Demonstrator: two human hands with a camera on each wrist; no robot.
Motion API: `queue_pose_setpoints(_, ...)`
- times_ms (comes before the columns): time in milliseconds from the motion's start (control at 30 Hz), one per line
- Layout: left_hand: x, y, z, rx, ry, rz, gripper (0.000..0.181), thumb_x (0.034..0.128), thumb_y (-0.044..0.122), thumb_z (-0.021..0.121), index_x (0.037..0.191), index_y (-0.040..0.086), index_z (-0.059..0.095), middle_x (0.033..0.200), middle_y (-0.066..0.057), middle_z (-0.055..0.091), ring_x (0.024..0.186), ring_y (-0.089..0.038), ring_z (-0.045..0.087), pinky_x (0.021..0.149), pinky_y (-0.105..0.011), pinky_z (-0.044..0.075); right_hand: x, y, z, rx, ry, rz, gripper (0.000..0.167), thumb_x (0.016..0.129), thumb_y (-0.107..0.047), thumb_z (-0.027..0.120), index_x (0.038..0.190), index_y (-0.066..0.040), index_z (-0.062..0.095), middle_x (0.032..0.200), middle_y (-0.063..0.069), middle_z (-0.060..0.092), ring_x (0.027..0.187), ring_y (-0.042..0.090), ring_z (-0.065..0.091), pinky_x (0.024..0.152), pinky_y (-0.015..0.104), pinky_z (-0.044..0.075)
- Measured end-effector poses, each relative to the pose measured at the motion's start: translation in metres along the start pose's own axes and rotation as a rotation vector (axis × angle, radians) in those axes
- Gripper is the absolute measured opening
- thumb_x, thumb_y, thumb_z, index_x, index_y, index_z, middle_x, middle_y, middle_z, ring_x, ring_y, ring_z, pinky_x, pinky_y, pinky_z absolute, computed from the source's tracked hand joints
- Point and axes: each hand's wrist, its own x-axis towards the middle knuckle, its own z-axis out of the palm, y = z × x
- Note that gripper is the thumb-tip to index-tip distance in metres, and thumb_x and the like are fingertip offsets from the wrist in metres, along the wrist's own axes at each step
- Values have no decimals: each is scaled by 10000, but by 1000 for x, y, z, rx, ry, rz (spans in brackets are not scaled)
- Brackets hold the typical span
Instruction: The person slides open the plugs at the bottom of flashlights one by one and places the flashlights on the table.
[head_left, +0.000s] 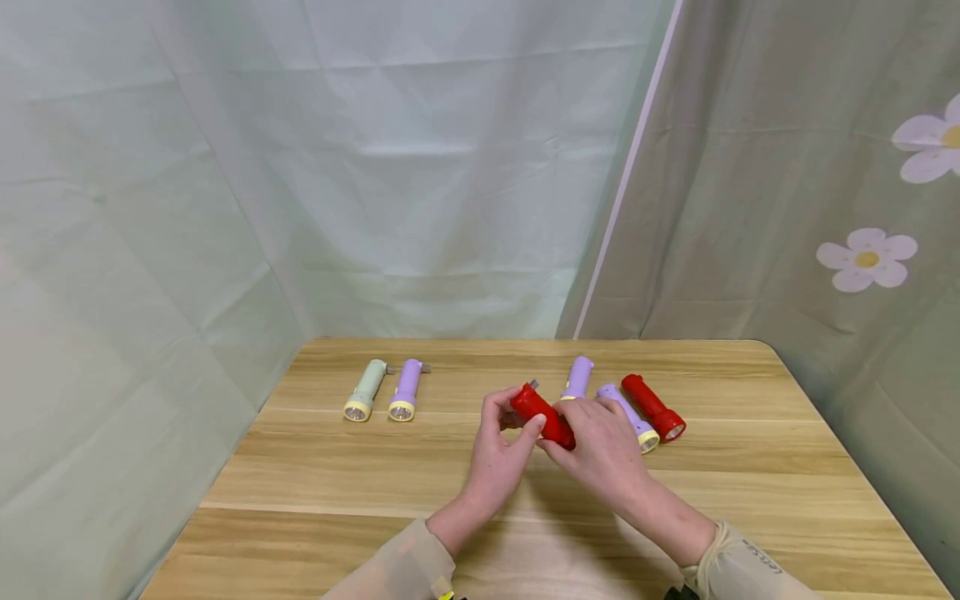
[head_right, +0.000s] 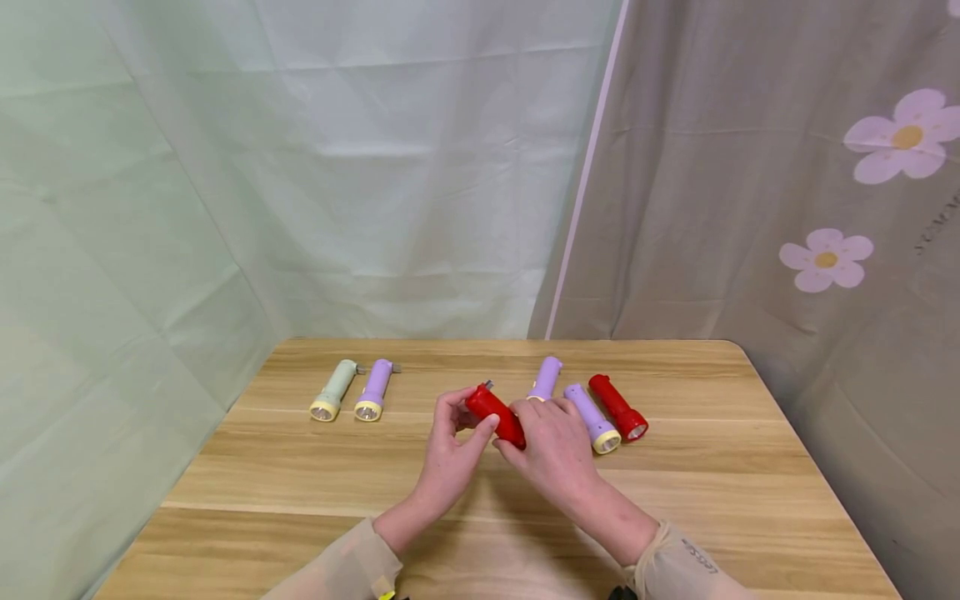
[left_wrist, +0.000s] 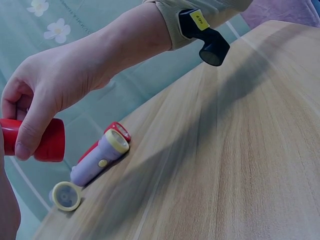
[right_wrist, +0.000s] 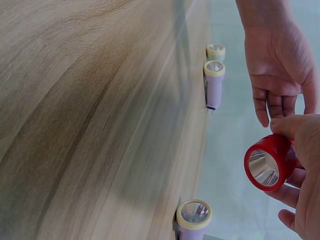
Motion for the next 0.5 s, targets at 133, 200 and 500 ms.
queue_pose_setpoints(133, 0, 0, 0, 1, 1, 0, 472, 985, 298, 709, 1382, 297, 453, 1299, 85, 584, 1082, -214, 562, 892, -405, 501, 0, 0, 0, 0, 2, -4, 396, 729, -318, 924, 947, -153, 638, 778, -72, 609, 692, 106, 526, 854, 413, 408)
queue_pose_setpoints(200, 0, 0, 0, 1, 1, 0, 472, 985, 298, 709, 1382, 301, 454, 1292, 76, 584, 1083, -217, 562, 889, -408, 502, 0, 0, 0, 1, 5, -6, 401, 725, -314, 928, 947, -146, 639, 776, -67, 613, 689, 108, 530, 855, 415, 412)
queue_pose_setpoints(500, 0, -2, -1, 2, -11, 5, 469, 991, 294, 700, 1390, 302, 453, 1329, 92, 573, 1091, -218, 554, 890, -406, 497, 0, -1, 0, 8, -15, 2, 396, 742, -318, 920, 962, -147, 638, 789, -64, 623, 700, 103, 537, 872, 415, 418)
